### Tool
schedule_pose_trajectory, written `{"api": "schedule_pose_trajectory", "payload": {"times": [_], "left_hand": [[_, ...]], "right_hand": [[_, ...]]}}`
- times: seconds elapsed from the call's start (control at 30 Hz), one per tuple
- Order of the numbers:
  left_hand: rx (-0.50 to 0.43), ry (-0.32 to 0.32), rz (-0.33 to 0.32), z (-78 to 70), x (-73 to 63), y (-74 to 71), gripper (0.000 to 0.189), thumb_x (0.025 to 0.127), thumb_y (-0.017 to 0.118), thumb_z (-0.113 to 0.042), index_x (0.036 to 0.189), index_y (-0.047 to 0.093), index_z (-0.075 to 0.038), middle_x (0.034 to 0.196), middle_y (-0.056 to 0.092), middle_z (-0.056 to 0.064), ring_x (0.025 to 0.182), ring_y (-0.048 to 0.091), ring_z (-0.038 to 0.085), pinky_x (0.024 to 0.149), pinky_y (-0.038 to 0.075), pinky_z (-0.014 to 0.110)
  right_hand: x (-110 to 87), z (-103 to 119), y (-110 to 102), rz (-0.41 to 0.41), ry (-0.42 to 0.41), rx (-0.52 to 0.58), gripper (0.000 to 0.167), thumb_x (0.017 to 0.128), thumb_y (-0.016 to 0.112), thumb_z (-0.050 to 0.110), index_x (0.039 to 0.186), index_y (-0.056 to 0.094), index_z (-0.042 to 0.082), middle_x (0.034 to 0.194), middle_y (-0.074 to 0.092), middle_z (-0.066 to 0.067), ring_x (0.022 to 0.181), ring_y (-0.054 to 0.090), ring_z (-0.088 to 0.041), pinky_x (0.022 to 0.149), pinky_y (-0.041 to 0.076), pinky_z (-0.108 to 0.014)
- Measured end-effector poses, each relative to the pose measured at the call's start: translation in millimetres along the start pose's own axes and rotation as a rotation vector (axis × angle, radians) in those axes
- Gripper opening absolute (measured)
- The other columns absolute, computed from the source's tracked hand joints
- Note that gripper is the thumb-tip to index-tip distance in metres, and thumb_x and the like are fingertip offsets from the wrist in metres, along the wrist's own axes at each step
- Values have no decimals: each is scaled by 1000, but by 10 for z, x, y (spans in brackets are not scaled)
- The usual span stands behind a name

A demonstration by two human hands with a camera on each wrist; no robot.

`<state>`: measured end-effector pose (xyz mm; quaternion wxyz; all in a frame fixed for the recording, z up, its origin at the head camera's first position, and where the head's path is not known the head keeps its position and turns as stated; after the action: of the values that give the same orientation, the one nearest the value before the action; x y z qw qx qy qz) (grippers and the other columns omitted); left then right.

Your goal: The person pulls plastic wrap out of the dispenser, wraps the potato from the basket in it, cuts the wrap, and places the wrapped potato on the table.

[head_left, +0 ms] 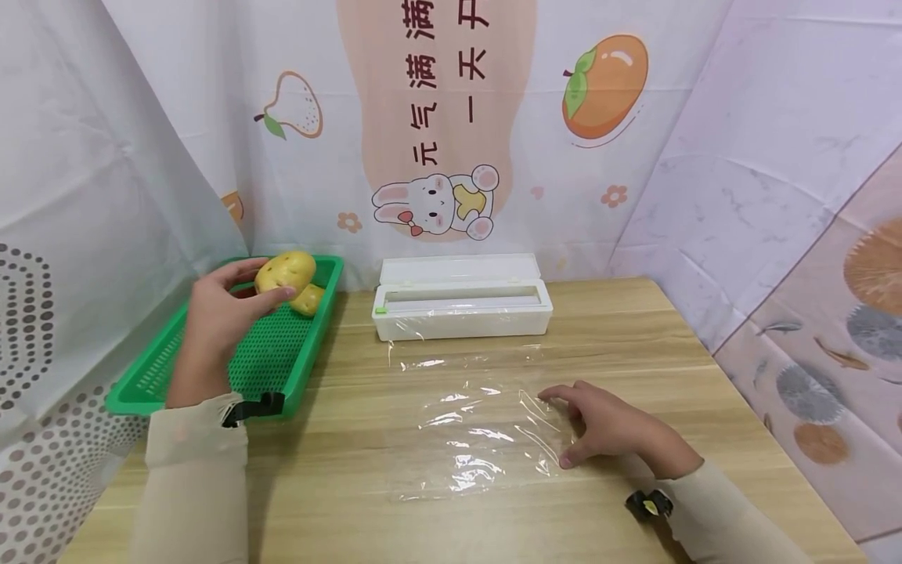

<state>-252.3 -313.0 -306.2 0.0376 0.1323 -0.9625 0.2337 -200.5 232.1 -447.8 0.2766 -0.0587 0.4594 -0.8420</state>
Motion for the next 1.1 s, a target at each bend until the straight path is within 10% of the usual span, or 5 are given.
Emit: {"api": "schedule_pose_trajectory", "payload": {"times": [0.6, 1.1], "left_hand": [[89, 236, 92, -223, -411, 686, 68, 81, 90, -40, 140, 64, -19, 138, 62, 9, 116, 61, 31, 72, 57, 20], [69, 224, 300, -181, -540, 1286, 67, 77, 93, -38, 136, 66, -23, 134, 66, 1, 122, 63, 28, 83, 60, 38]], "right_hand": [[-10, 22, 6, -8, -6, 12, 104, 56, 102, 43, 146, 55, 23, 94, 53, -4, 83, 49, -17, 70, 41, -26], [-12, 41, -10, -9, 6, 2, 104, 55, 101, 44, 145, 55, 22, 97, 53, -4, 87, 50, -18, 75, 43, -28]]}}
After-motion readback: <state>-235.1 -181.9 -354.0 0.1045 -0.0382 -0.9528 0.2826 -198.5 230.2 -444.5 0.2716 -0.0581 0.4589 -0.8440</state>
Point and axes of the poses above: each hand's wrist, its own x-axis towards the middle knuckle, its own y-axis out of the palm, z = x × y, the point moved 2 cm from there along x, towards the middle knuckle
